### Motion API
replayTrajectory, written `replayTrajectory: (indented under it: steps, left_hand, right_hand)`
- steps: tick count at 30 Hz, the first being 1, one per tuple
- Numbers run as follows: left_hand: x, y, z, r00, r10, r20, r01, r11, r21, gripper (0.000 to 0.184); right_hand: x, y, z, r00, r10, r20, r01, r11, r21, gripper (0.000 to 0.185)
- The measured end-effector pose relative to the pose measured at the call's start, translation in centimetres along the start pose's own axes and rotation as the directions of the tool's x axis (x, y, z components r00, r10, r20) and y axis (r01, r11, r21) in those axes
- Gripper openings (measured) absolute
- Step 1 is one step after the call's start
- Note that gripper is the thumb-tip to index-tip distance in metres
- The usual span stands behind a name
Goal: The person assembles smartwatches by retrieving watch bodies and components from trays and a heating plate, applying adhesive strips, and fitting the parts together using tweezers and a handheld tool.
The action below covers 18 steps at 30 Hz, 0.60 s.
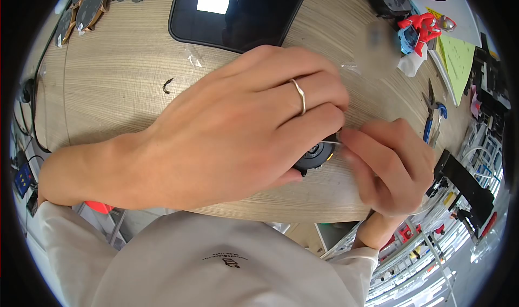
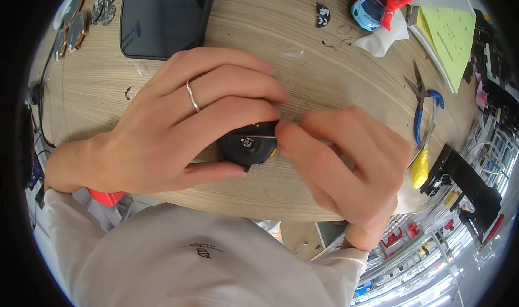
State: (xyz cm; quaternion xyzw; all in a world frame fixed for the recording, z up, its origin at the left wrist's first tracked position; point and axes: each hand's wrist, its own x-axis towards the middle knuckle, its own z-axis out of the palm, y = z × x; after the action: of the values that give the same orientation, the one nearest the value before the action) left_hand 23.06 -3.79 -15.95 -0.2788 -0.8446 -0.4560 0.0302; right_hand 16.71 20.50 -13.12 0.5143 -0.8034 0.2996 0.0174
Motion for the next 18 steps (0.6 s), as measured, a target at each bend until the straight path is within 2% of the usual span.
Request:
replayTrajectory:
  steps: [2,5,8,10,12,14,16,18]
  left_hand:
    - [0.0,0.1,-0.1,1.0,0.005,-0.021,-0.006,1.0,-0.017,0.061]
    - [0.2,0.4,-0.7,1.0,0.01,-0.023,-0.011,0.999,-0.042,0.062]
    - [0.0,0.7,-1.0,1.0,-0.013,-0.013,0.012,0.996,-0.092,0.062]
    - [0.0,0.8,-0.9,0.999,-0.032,-0.006,0.031,0.991,-0.13,0.063]
    - [-0.1,0.8,-0.8,0.997,-0.077,-0.017,0.069,0.951,-0.3,0.064]
    - [0.1,0.8,-1.1,0.998,-0.062,0.008,0.061,0.947,-0.314,0.067]
    - [0.3,1.0,-1.6,0.998,-0.044,0.035,0.053,0.942,-0.331,0.07]
    - [0.5,1.5,-2.3,0.943,-0.238,0.231,0.331,0.733,-0.595,0.076]
  right_hand:
    - [-0.3,-0.2,0.3,0.998,0.03,-0.052,-0.029,0.999,0.03,0.043]
    - [-0.4,-0.4,-0.1,0.988,0.054,-0.143,-0.052,0.998,0.018,0.032]
    - [-0.3,-0.6,-1.0,0.993,0.08,-0.085,-0.074,0.995,0.061,0.035]
    - [-0.1,-0.4,-0.6,0.992,0.038,-0.122,-0.034,0.999,0.037,0.035]
    - [0.1,-0.1,-0.4,0.986,-0.003,-0.164,0.004,1.0,0.011,0.034]
    - [0.1,-0.1,-0.6,0.979,-0.03,-0.201,0.029,1.0,-0.01,0.033]
    - [-0.1,-0.2,-1.0,0.988,0.025,-0.149,-0.024,1.0,0.008,0.03]
    - [0.0,-0.4,-0.8,0.984,0.056,-0.172,-0.053,0.998,0.021,0.03]
